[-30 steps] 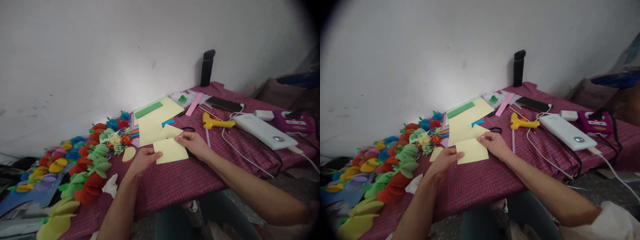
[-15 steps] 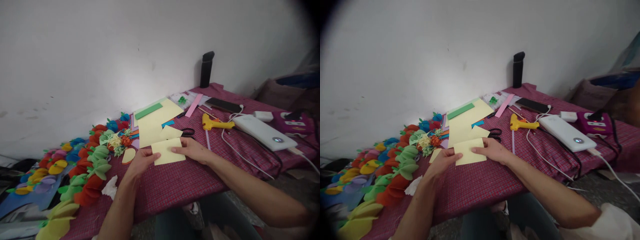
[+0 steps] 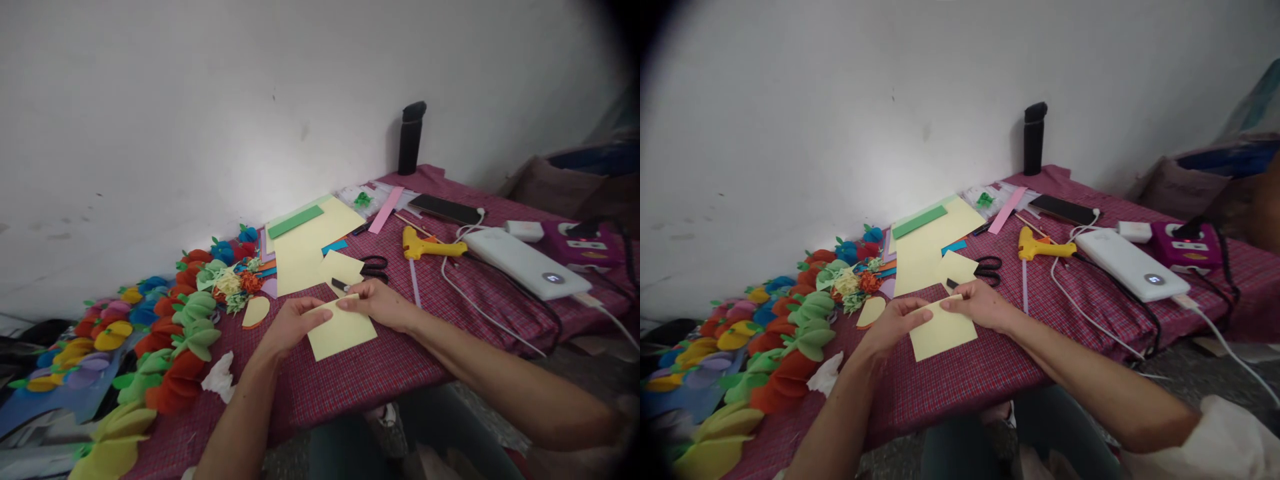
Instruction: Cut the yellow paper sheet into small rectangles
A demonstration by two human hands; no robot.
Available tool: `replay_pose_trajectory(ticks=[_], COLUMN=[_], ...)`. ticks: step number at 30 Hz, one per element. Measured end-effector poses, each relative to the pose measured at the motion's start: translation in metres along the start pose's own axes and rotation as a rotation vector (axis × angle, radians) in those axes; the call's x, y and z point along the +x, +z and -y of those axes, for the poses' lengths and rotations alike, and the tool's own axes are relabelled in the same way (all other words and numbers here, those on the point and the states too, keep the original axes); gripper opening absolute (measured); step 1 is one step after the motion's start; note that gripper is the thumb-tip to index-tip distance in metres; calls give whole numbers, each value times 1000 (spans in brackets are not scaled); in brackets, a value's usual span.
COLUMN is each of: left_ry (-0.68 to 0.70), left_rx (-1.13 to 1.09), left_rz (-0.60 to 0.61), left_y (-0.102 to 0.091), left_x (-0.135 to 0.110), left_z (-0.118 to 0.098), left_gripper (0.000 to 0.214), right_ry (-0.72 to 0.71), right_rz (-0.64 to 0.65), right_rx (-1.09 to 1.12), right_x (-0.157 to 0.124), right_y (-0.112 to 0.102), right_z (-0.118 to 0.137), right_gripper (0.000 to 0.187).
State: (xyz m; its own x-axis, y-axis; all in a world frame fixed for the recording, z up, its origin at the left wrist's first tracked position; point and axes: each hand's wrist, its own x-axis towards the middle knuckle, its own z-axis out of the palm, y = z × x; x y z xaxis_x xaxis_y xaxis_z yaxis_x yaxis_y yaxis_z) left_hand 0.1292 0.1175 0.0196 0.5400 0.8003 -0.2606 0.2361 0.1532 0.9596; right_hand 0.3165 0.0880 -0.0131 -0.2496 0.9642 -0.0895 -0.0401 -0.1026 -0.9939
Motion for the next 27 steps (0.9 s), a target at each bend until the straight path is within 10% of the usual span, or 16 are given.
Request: replay_pose_trajectory(ticks=[18, 27], left_ry=[141, -12], left_rx=[91, 107], left_rz=[-146, -10], left_y=[-34, 1], left_x=[-6, 3], left_z=[-5, 3], left_gripper=[22, 31], right_ry=[58, 18], right_rz=[-34, 2], right_rx=[183, -57], right_x=[-3, -3], right_y=[-15, -3], right_z=[10, 5], right_gripper=[27, 27])
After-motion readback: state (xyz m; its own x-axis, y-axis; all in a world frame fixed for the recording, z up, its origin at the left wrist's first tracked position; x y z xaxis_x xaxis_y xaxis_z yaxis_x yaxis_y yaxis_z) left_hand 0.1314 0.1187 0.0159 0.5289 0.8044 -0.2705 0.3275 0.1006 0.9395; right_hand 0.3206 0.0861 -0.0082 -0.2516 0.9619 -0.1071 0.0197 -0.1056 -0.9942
